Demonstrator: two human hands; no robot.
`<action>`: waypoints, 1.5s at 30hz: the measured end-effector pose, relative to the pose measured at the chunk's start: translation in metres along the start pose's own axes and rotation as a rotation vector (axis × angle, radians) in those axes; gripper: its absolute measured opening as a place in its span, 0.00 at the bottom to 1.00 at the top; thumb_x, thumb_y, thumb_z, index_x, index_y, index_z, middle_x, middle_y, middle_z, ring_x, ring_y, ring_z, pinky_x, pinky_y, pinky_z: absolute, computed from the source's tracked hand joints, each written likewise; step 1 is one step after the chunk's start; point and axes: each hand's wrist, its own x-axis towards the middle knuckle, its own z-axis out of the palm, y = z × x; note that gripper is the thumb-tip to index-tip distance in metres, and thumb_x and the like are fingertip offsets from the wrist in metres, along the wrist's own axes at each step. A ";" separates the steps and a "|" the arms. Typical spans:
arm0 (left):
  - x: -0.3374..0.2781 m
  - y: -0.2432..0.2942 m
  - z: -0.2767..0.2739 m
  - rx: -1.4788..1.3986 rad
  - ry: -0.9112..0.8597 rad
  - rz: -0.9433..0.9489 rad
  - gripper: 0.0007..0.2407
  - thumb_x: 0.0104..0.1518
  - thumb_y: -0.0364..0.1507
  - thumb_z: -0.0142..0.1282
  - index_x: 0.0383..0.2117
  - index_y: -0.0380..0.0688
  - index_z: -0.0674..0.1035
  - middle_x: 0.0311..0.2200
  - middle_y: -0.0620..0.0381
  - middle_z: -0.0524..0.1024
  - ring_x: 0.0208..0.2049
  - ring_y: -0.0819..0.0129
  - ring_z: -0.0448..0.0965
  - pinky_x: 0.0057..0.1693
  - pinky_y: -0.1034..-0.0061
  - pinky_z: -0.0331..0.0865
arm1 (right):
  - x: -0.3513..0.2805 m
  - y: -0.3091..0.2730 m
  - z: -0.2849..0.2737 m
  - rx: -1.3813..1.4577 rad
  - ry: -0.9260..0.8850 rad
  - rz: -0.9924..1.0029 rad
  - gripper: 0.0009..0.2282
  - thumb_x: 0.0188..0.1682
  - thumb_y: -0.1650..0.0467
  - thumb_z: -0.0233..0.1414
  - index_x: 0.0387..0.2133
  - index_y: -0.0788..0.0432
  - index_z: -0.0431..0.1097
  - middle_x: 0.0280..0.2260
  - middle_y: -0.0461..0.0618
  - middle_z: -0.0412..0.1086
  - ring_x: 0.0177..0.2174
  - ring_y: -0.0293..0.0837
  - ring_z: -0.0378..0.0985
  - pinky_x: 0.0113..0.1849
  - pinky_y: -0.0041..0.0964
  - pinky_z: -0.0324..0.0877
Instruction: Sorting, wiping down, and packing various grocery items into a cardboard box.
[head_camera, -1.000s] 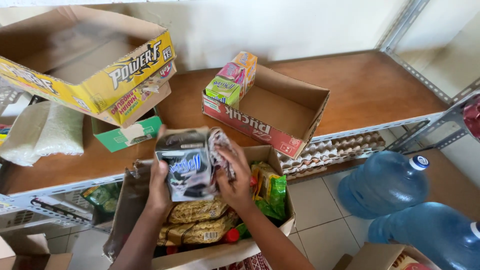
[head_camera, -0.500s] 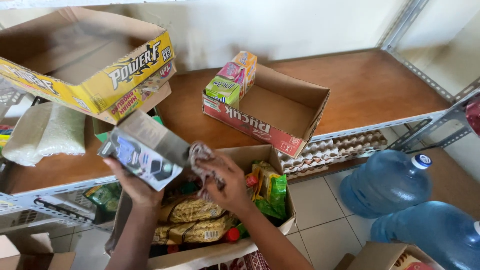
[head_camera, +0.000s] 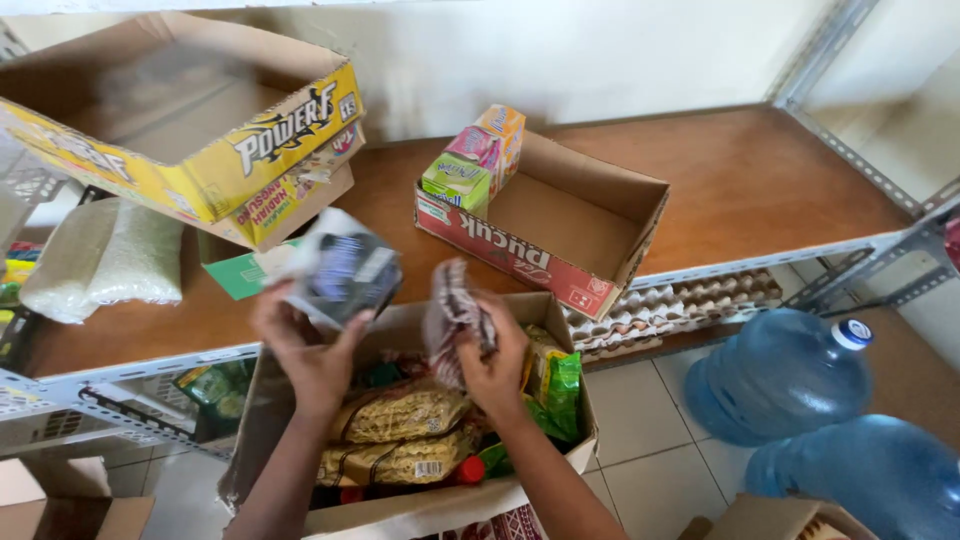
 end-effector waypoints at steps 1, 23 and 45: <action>0.002 0.001 -0.001 0.127 -0.086 0.079 0.37 0.45 0.26 0.77 0.61 0.50 0.61 0.61 0.50 0.62 0.66 0.54 0.63 0.72 0.59 0.59 | 0.015 -0.027 -0.002 -0.076 0.114 -0.201 0.19 0.51 0.78 0.49 0.57 0.60 0.63 0.55 0.65 0.67 0.53 0.56 0.74 0.54 0.46 0.70; -0.003 0.005 0.016 -0.014 -0.360 -0.017 0.32 0.42 0.27 0.76 0.54 0.44 0.68 0.52 0.47 0.74 0.54 0.57 0.78 0.58 0.64 0.76 | 0.003 -0.030 -0.032 -0.606 -0.001 0.064 0.19 0.43 0.75 0.55 0.51 0.60 0.71 0.54 0.59 0.71 0.49 0.63 0.75 0.49 0.52 0.71; 0.126 -0.112 0.358 0.433 -0.638 0.013 0.34 0.42 0.43 0.77 0.50 0.42 0.67 0.50 0.38 0.70 0.47 0.46 0.76 0.49 0.57 0.73 | -0.038 -0.009 -0.024 -0.642 -0.245 0.051 0.19 0.39 0.67 0.58 0.47 0.55 0.75 0.50 0.60 0.73 0.39 0.59 0.79 0.41 0.53 0.76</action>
